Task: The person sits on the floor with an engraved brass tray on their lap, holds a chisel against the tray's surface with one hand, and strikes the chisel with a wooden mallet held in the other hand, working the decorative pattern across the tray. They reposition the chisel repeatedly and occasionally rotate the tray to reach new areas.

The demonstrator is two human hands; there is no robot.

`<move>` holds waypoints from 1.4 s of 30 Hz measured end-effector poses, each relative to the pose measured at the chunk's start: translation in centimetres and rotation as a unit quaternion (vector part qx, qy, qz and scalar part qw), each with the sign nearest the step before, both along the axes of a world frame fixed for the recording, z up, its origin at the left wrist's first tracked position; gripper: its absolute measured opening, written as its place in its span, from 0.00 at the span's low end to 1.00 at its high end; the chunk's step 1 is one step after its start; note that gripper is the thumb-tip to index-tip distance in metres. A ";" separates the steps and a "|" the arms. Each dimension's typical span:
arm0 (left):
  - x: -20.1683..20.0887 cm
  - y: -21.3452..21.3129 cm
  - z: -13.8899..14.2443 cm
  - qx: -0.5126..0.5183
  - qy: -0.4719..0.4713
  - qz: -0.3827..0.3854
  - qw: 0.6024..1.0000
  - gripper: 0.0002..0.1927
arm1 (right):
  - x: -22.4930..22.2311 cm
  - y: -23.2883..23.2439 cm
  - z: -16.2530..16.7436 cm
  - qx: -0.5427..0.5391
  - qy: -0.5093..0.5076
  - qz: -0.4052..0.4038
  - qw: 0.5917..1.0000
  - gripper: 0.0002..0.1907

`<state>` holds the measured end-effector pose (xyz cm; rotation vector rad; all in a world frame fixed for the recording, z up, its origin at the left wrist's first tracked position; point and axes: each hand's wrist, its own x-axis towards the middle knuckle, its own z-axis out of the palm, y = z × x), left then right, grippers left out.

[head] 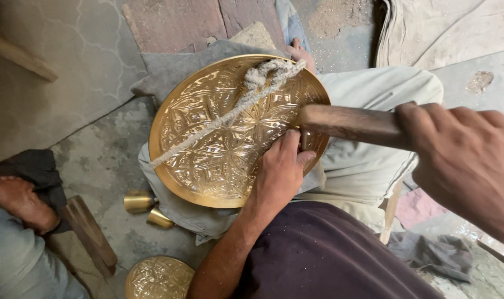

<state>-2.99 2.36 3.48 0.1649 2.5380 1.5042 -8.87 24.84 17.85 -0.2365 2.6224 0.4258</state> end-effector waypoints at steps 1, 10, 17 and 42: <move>0.1 0.0 0.0 -0.001 -0.007 0.003 1.000 0.19 | 0.0 -0.1 0.0 -0.007 0.037 0.043 0.998 0.21; -0.1 0.2 -0.8 0.003 0.019 -0.009 1.000 0.22 | 1.1 0.4 -0.4 -0.106 0.070 -0.020 0.992 0.24; 0.2 -0.1 -0.5 -0.009 0.027 -0.010 1.000 0.22 | 1.1 1.2 -1.1 -0.180 0.088 -0.011 0.980 0.22; -0.2 -0.5 -0.1 -0.024 -0.004 -0.035 0.999 0.21 | 0.9 -0.2 -0.2 0.053 -0.083 -0.030 0.995 0.17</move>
